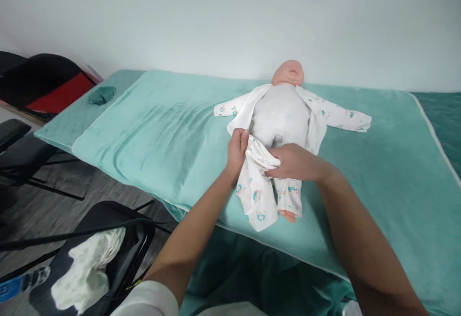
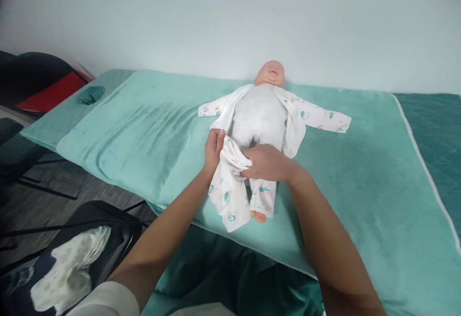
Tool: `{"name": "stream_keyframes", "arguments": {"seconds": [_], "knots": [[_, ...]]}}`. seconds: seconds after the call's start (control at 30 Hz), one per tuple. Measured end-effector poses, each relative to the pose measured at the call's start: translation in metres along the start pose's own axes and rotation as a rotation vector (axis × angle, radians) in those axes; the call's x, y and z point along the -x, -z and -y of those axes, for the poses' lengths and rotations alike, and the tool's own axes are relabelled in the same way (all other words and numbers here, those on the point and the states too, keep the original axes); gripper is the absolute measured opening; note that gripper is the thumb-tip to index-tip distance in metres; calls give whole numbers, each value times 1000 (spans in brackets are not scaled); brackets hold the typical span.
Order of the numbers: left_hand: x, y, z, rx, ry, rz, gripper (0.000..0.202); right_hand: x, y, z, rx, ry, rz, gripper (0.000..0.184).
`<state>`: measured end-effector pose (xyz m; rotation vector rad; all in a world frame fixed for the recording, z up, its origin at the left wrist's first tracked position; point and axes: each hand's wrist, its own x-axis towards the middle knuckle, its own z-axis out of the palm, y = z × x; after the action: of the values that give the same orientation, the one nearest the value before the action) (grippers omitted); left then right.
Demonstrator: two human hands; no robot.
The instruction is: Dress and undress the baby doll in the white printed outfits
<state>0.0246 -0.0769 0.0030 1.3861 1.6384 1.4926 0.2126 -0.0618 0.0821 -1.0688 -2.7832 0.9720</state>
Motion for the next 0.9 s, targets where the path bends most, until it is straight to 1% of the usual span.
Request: {"name": "stream_keyframes", "arguments": {"seconds": [0.1, 0.17, 0.23, 0.3, 0.33, 0.37, 0.43, 0.47, 0.5, 0.53, 0.6, 0.67, 0.77, 0.9], "knots": [[4, 1, -2, 37, 17, 5, 28, -2, -1, -1, -4, -7, -22, 16], [14, 7, -4, 47, 57, -17, 25, -2, 0, 0, -19, -2, -25, 17], [34, 18, -8, 20, 109, -65, 25, -2, 2, 1, -31, -6, -27, 20], [61, 33, -14, -49, 165, -80, 29, -1, 3, 3, -28, -23, -24, 22], [77, 41, -18, -96, 190, -50, 32, -1, 4, 4, -25, -30, -21, 22], [92, 49, -23, -141, 222, 25, 36, 0, 4, 5, -27, -33, -14, 22], [118, 60, -32, -190, 293, 213, 38, 1, 5, 6, -37, -30, -1, 22], [128, 63, -35, -203, 313, 280, 37, 2, 6, 6, -44, -27, 9, 22], [134, 64, -37, -212, 318, 321, 36, 2, 6, 6, -51, -23, 23, 23], [138, 63, -38, -221, 309, 337, 36, 3, 6, 6, -57, -17, 40, 24], [137, 58, -36, -246, 266, 315, 36, 3, 6, 5, -55, -3, 71, 25], [129, 53, -30, -286, 224, 260, 35, 3, 6, 5, -33, 13, 85, 25], [106, 47, -19, -368, 189, 181, 30, 2, 6, 5, -2, 27, 65, 22], [73, 45, -4, -500, 160, 126, 21, 1, 5, 3, -32, 52, 38, 19]]}}
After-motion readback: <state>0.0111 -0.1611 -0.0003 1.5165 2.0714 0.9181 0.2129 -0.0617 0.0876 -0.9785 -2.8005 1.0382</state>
